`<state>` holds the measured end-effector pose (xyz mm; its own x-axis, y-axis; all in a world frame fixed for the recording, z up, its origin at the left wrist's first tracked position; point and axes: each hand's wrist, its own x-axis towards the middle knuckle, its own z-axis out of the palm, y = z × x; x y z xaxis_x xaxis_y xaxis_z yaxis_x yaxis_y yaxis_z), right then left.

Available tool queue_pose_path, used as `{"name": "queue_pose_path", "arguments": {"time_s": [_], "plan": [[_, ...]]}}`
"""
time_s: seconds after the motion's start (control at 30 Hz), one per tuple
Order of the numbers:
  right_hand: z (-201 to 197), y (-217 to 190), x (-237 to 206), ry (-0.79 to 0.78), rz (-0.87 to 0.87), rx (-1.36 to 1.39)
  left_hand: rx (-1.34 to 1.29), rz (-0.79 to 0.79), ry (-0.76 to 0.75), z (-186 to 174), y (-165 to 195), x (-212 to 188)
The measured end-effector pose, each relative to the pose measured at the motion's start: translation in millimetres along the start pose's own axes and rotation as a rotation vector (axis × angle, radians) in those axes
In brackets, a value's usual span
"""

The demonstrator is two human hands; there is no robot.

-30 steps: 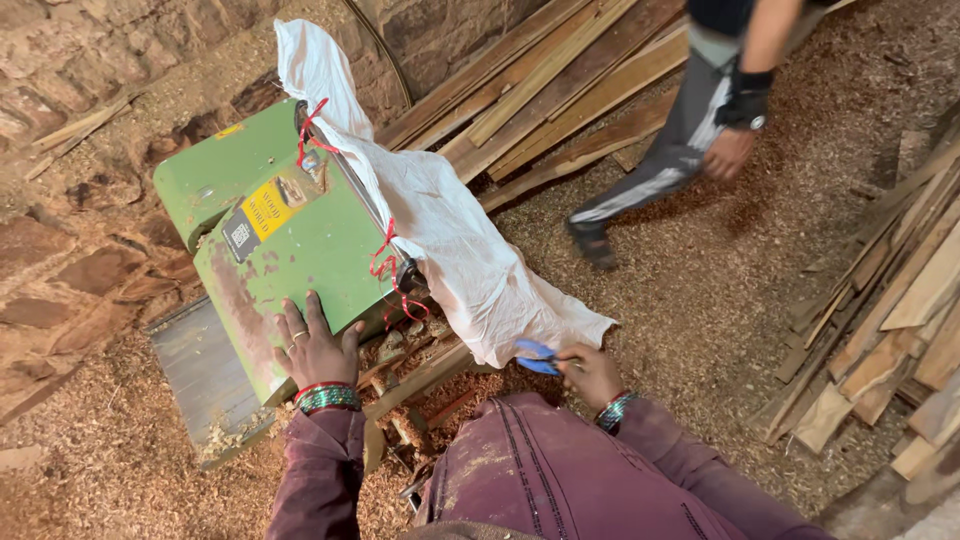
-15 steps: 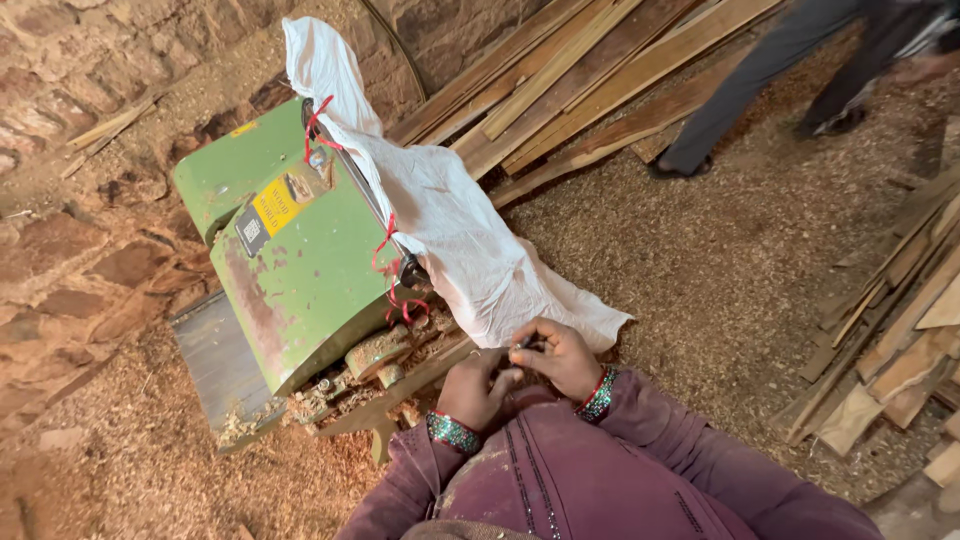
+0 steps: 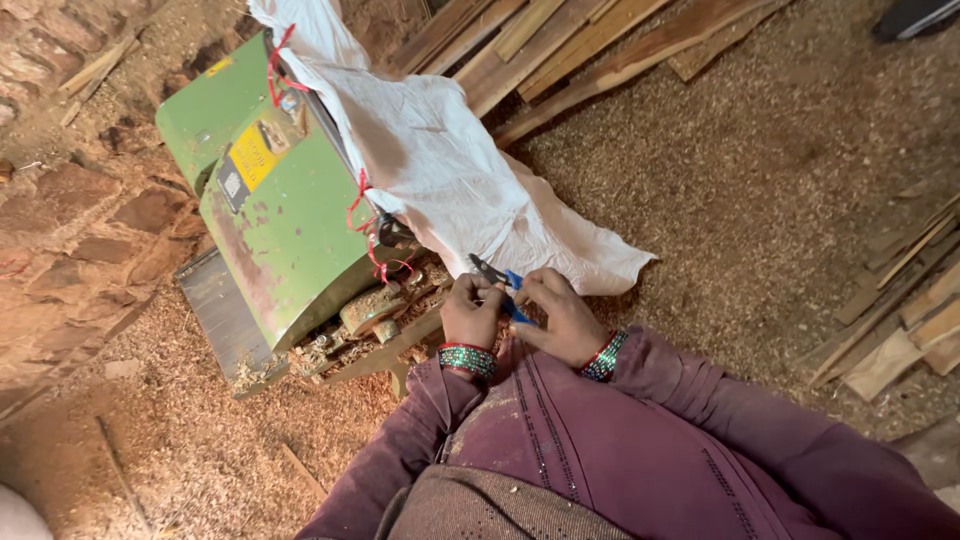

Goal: The person uses pliers to cut the red zip ties securing a white cloth bag to the chute of a thickness planer, then pulls the cloth bag free from the machine with help from another person and steps back holding the pliers.

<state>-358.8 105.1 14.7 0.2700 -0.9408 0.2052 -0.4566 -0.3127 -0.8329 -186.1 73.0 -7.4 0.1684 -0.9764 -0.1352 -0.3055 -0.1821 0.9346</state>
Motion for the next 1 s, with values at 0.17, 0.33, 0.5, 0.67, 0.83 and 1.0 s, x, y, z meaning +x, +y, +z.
{"name": "queue_pose_path", "arguments": {"time_s": [0.17, 0.33, 0.5, 0.67, 0.83, 1.0], "plan": [[1, 34, 1, -0.005, 0.199, 0.027, 0.045, -0.076, -0.088, 28, 16, 1], [3, 83, 5, 0.033, 0.383, 0.087, 0.074, 0.112, -0.234, 60, 28, 10], [-14, 143, 18, -0.016, 0.485, 0.407, 0.519, 0.236, -0.25, 80, 29, 41], [-38, 187, 53, -0.104, 0.39, 0.34, 1.098, 0.483, -0.369, 97, 18, 114], [-59, 196, 101, -0.277, 0.602, 0.395, 1.295, 0.336, -0.413, 104, 2, 167], [-67, 200, 139, -0.35, 0.626, 0.218, 1.429, 0.323, -0.504, 101, -24, 181]]}}
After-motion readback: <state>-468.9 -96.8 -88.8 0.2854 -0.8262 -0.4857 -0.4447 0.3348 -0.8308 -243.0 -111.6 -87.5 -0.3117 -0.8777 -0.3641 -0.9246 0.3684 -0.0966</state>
